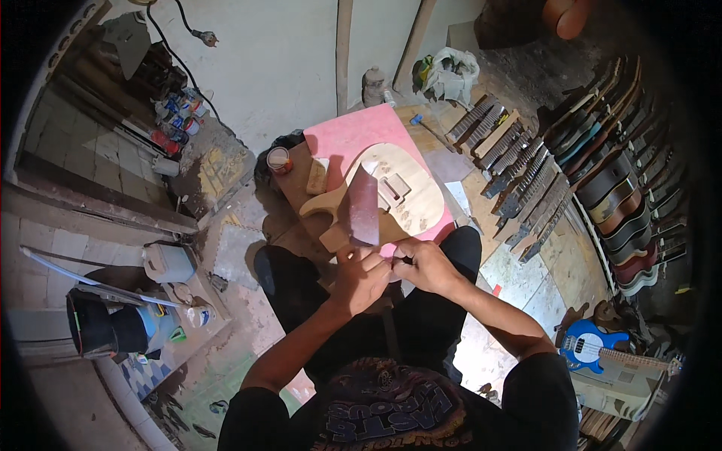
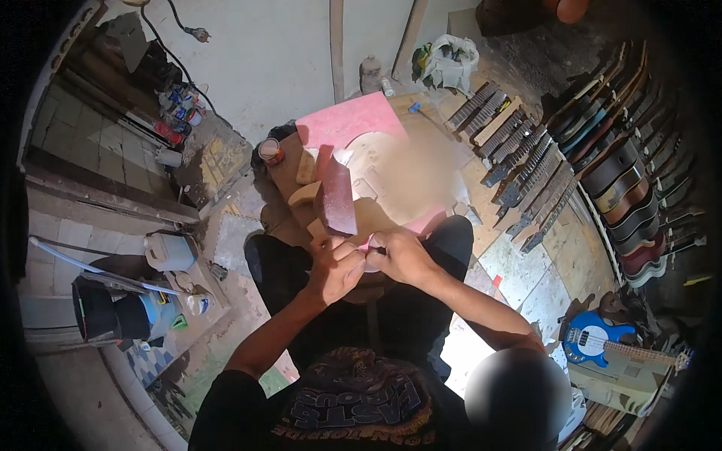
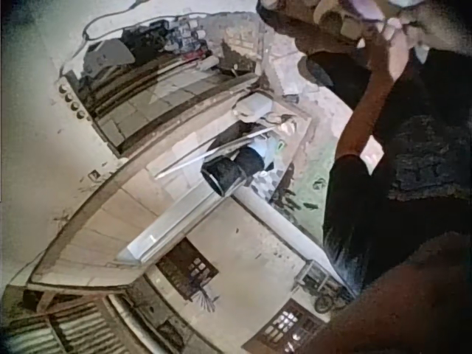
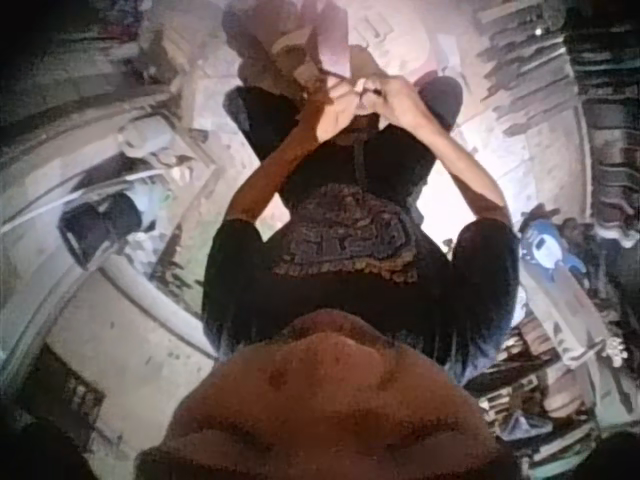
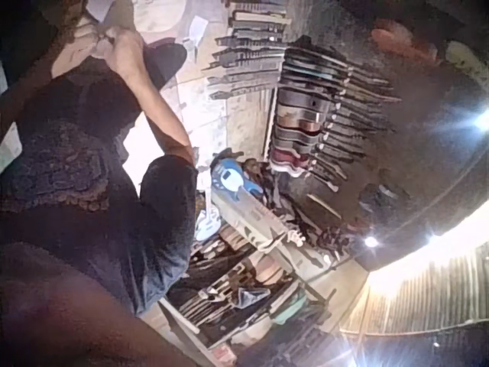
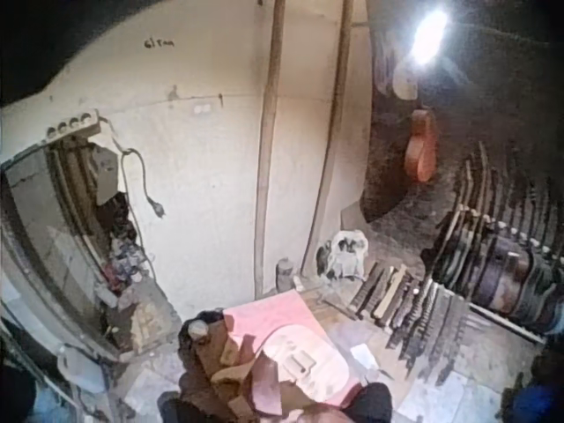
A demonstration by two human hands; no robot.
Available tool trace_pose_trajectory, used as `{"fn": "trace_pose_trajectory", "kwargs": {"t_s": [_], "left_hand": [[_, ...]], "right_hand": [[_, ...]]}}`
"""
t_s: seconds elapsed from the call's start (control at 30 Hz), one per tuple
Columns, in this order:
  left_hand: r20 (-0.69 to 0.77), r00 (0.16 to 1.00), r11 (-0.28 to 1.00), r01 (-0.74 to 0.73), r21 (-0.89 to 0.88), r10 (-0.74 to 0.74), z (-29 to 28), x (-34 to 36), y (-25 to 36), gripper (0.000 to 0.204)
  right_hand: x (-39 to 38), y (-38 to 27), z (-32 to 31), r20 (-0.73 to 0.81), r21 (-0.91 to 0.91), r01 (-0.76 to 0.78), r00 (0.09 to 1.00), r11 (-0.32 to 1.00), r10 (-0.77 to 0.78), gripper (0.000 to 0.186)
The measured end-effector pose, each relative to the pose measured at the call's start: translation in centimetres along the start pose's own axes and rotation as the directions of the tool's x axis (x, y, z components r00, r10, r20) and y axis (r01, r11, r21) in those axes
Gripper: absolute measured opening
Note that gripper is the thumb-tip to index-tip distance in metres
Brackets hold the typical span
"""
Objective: The person sands the surface and edges of a wooden guitar body by hand using sandpaper.
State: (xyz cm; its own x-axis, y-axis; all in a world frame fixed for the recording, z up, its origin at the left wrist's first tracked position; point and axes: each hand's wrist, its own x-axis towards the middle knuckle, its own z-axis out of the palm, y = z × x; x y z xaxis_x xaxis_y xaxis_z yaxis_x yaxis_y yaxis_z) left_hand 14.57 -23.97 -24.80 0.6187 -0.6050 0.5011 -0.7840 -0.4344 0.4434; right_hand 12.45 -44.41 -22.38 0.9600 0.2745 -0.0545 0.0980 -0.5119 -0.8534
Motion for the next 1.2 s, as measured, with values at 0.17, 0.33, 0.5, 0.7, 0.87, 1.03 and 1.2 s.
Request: {"fn": "trace_pose_trajectory", "kwargs": {"t_s": [0.17,0.33,0.5,0.7,0.87,1.03,1.2], "left_hand": [[-0.029,0.999,0.993,-0.041,-0.111,0.038,0.8,-0.3,-0.2,0.017],[-0.057,0.99,0.981,0.116,-0.157,-0.127,1.4,0.1,-1.0,0.012],[0.036,0.955,0.861,0.281,-0.425,-0.294,0.7,1.1,-1.6,0.018],[0.112,0.898,0.8,0.431,-0.418,-0.426,3.5,-0.4,-2.5,0.015],[-0.001,0.967,0.958,0.254,-0.132,-0.256,5.4,-1.1,-3.2,0.007],[0.013,0.983,0.978,0.184,-0.096,-0.183,6.8,-1.7,-3.7,0.005],[-0.014,0.994,0.994,0.106,-0.018,-0.106,6.8,-1.0,-4.7,0.004]], "right_hand": [[0.0,3.8,2.0,0.123,0.291,-0.377,0.926,0.879,0.357,0.02],[0.6,2.9,0.8,0.106,0.461,-0.263,0.965,0.847,0.242,0.021],[0.8,2.2,0.2,-0.011,0.193,-0.18,0.982,0.964,0.186,0.026],[1.8,2.3,2.5,0.028,0.396,-0.474,0.863,0.787,0.505,0.028],[2.8,5.1,5.0,0.012,0.446,-0.604,0.742,0.661,0.67,0.031],[4.4,8.5,6.7,-0.093,0.143,-0.697,0.697,0.702,0.711,0.04],[5.9,9.9,6.9,-0.248,-0.002,-0.636,0.748,0.771,0.616,0.043]]}}
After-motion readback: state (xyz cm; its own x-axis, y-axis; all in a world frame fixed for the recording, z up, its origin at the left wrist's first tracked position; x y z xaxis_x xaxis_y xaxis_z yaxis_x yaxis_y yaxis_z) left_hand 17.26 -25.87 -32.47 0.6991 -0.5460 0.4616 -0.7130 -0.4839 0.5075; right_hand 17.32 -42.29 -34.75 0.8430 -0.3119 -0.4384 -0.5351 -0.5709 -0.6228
